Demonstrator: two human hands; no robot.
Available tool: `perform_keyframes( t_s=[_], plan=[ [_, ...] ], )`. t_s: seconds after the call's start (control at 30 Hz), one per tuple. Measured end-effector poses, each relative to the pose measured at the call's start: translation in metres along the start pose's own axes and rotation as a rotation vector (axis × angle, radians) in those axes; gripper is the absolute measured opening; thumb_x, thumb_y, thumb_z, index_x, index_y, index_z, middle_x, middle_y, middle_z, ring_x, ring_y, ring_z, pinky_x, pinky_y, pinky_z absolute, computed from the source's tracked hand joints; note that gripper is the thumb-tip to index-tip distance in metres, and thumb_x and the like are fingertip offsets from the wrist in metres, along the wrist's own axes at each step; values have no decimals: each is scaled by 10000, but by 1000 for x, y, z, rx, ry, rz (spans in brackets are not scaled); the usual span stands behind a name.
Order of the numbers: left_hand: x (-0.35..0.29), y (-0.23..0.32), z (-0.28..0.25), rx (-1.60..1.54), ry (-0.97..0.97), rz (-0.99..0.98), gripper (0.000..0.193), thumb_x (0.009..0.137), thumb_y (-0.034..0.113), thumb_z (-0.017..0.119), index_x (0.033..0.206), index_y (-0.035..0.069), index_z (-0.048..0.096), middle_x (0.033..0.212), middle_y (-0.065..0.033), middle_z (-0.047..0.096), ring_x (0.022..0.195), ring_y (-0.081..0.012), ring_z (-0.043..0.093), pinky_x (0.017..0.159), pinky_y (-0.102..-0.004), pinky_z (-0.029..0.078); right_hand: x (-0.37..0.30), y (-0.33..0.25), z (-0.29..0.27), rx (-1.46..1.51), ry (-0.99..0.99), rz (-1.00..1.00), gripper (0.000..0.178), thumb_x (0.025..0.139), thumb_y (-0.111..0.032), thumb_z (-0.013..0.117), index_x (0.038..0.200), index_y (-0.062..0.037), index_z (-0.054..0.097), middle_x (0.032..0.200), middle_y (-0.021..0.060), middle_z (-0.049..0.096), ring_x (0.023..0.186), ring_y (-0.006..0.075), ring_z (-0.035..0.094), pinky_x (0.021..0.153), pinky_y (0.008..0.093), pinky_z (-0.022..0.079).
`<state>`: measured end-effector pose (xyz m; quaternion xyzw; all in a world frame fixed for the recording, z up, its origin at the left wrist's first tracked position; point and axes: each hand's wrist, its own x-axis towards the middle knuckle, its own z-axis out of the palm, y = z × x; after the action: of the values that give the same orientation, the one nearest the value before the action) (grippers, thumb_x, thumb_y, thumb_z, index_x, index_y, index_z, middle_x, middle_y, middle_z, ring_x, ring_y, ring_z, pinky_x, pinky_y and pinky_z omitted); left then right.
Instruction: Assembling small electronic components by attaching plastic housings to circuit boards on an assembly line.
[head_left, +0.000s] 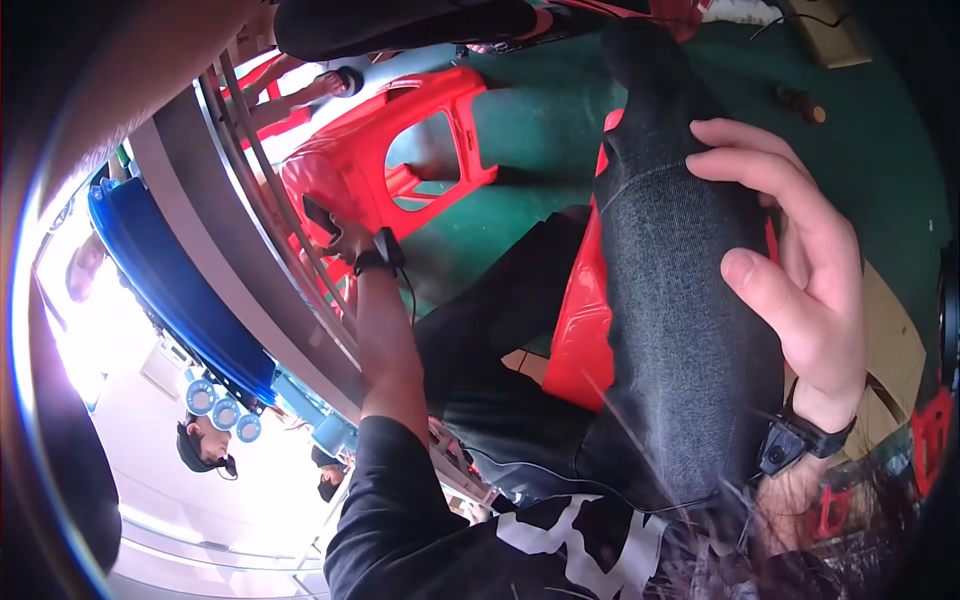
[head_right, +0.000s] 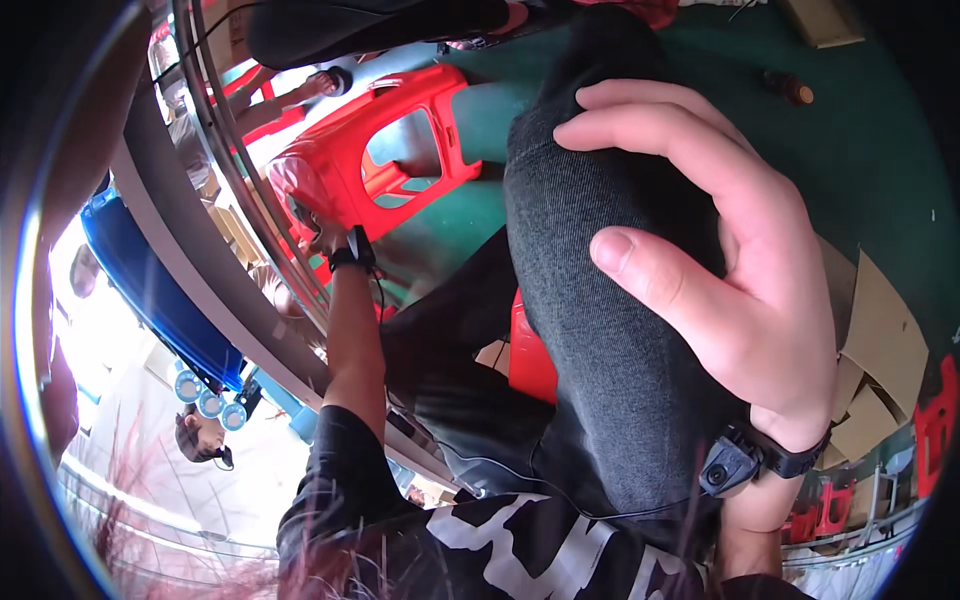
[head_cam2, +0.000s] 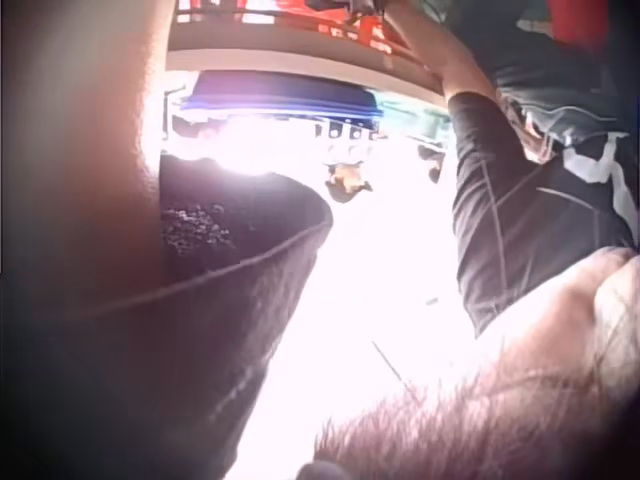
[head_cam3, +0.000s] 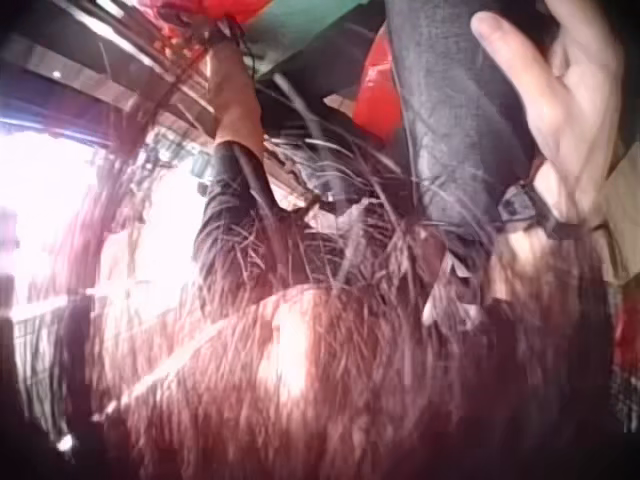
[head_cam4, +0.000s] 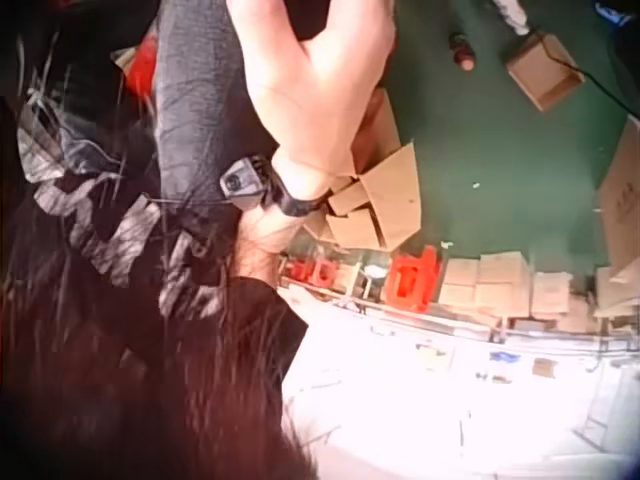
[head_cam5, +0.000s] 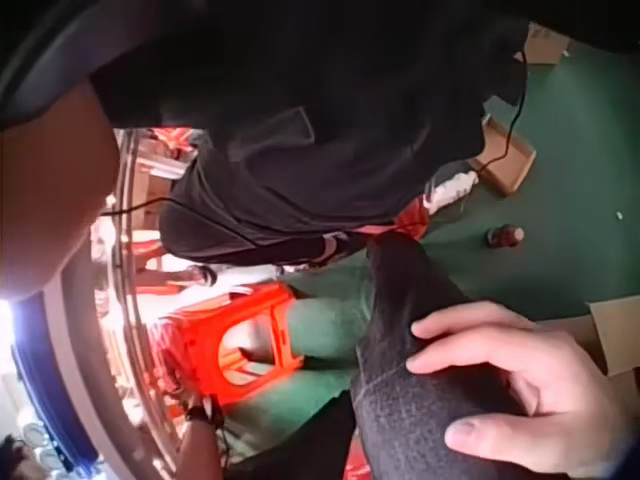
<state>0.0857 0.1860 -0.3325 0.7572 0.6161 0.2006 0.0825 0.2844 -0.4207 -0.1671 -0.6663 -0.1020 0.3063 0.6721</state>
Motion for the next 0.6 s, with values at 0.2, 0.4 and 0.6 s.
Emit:
perform_keyframes(
  t_s=[0.2,0.4,0.6],
  plan=[
    [-15,25,-34,-63,-11,-130,1003,778,800,601,1363,-7,491,1272,-290,597,1208,-457,569,1031,-613,418,8,-15,-3,-35,6,-1,566,789,-324,662,1225,36,631,1387,183,541,1299,260,483,1107,376,293],
    [41,79,-2,631,-123,-865,1076,751,825,604,1376,-46,511,1288,-322,586,1225,-473,555,1012,-577,457,5,-10,-9,-16,-13,62,563,817,-309,651,1256,41,607,1410,195,508,1313,271,461,1121,390,285],
    [48,-32,-17,426,54,-207,1127,738,871,560,1375,-58,522,1301,-313,588,1226,-473,557,1006,-572,458,13,-13,-10,22,-65,69,570,833,-303,646,1281,45,587,1428,202,484,1338,278,441,1131,396,277]
  ],
)
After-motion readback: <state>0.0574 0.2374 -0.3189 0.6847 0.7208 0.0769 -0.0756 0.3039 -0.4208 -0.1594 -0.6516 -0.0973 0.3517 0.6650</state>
